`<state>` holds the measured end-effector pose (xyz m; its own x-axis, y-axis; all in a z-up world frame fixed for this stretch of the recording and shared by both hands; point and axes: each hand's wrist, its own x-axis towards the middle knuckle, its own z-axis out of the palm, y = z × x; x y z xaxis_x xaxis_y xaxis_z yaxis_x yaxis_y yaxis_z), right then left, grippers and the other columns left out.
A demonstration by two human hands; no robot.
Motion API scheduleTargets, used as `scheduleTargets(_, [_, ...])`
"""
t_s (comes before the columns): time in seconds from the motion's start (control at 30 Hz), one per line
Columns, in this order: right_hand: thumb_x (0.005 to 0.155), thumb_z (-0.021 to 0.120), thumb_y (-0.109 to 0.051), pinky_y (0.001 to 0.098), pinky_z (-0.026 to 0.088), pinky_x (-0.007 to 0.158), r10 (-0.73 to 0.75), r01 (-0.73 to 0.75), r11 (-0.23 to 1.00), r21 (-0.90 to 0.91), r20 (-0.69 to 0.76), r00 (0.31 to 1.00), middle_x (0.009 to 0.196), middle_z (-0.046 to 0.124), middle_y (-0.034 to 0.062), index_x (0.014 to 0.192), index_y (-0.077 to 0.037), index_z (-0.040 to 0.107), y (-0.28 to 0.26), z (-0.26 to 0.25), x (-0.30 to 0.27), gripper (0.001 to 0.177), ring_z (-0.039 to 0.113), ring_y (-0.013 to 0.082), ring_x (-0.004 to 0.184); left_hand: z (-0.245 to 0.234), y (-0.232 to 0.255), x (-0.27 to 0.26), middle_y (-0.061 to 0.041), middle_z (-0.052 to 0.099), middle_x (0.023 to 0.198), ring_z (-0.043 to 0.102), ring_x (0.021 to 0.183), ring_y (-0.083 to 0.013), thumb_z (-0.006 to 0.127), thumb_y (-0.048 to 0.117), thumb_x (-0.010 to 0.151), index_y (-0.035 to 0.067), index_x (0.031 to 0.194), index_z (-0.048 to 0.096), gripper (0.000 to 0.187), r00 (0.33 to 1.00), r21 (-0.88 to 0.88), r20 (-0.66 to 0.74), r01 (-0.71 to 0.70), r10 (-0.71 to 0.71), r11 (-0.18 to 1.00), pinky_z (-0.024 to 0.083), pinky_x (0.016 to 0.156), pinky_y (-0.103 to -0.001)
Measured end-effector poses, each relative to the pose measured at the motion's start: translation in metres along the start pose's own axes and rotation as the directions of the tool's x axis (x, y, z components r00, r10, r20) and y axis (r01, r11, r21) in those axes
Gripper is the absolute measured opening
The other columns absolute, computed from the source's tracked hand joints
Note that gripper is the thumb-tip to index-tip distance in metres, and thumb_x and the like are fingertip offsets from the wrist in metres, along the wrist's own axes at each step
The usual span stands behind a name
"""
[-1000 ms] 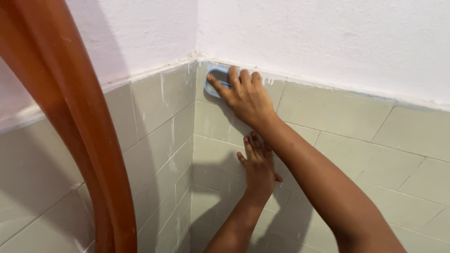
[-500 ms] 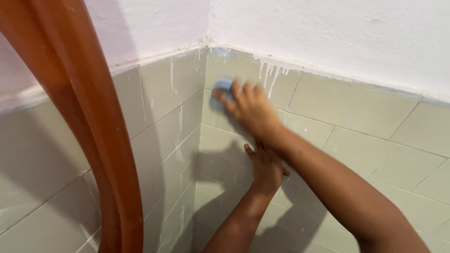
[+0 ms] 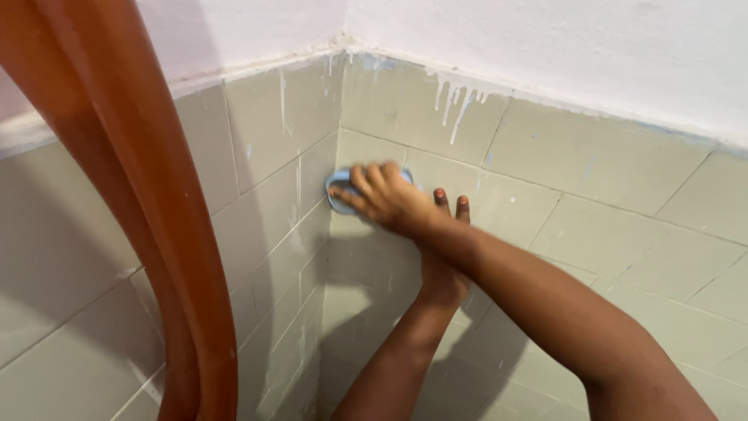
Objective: The person scrubs a tiled wall using a brush and soap, wetting the brush and cleaning across the tiles.
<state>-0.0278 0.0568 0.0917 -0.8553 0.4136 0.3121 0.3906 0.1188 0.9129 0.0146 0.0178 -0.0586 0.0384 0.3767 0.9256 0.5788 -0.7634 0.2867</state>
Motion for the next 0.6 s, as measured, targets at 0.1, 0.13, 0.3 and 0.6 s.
scheduleTargets(0.1, [0.098, 0.054, -0.031, 0.0484, 0.057, 0.077, 0.166, -0.166, 0.986, -0.013, -0.002, 0.986, 0.129, 0.060, 0.0269, 0.153, -0.022, 0.047, 0.030, 0.003, 0.004, 0.057, 0.066, 0.0356, 0.096, -0.008, 0.009, 0.011, -0.003, 0.029, 0.170, 0.028, 0.160, -0.0299, 0.073, 0.036, 0.103, 0.012, 0.166, 0.027, 0.082, 0.995, 0.043, 0.055, 0.079, -0.081, 0.996, 0.013, 0.126, -0.071])
scheduleTargets(0.13, [0.099, 0.057, -0.027, 0.0485, 0.056, 0.080, 0.258, -0.260, 0.964, -0.062, -0.036, 0.965, 0.133, 0.059, 0.0264, 0.157, -0.026, 0.045, 0.043, 0.005, 0.008, 0.059, 0.065, 0.0344, 0.097, -0.014, 0.011, 0.017, -0.016, 0.023, 0.165, 0.021, 0.156, -0.0391, 0.076, 0.040, 0.094, 0.007, 0.160, 0.024, 0.090, 0.958, 0.059, 0.255, 0.118, -0.129, 0.991, 0.017, 0.117, -0.075])
scheduleTargets(0.3, [0.102, 0.067, -0.029, 0.0519, 0.051, 0.085, 0.594, -0.611, 0.788, -0.073, -0.168, 0.787, 0.134, 0.058, 0.0267, 0.156, -0.026, 0.049, 0.048, -0.001, -0.080, 0.058, 0.062, 0.0380, 0.107, -0.054, -0.004, 0.028, -0.022, 0.020, 0.167, 0.018, 0.156, -0.0408, 0.085, 0.038, 0.072, 0.009, 0.159, 0.023, 0.110, 0.845, 0.233, 0.523, -0.019, -0.108, 0.972, 0.031, 0.115, -0.067])
scheduleTargets(0.6, [0.108, 0.064, -0.022, 0.0586, 0.049, 0.096, 0.999, -0.998, 0.048, 0.052, -0.028, 0.046, 0.121, 0.063, 0.0332, 0.149, 0.016, 0.046, 0.048, -0.028, -0.464, 0.058, 0.062, 0.0474, 0.110, -0.063, -0.033, 0.062, -0.022, -0.002, 0.168, 0.006, 0.156, -0.0429, 0.092, 0.048, 0.071, 0.010, 0.164, 0.006, 0.132, 0.924, 0.275, 0.381, -0.139, 0.025, 0.951, 0.021, 0.122, -0.069])
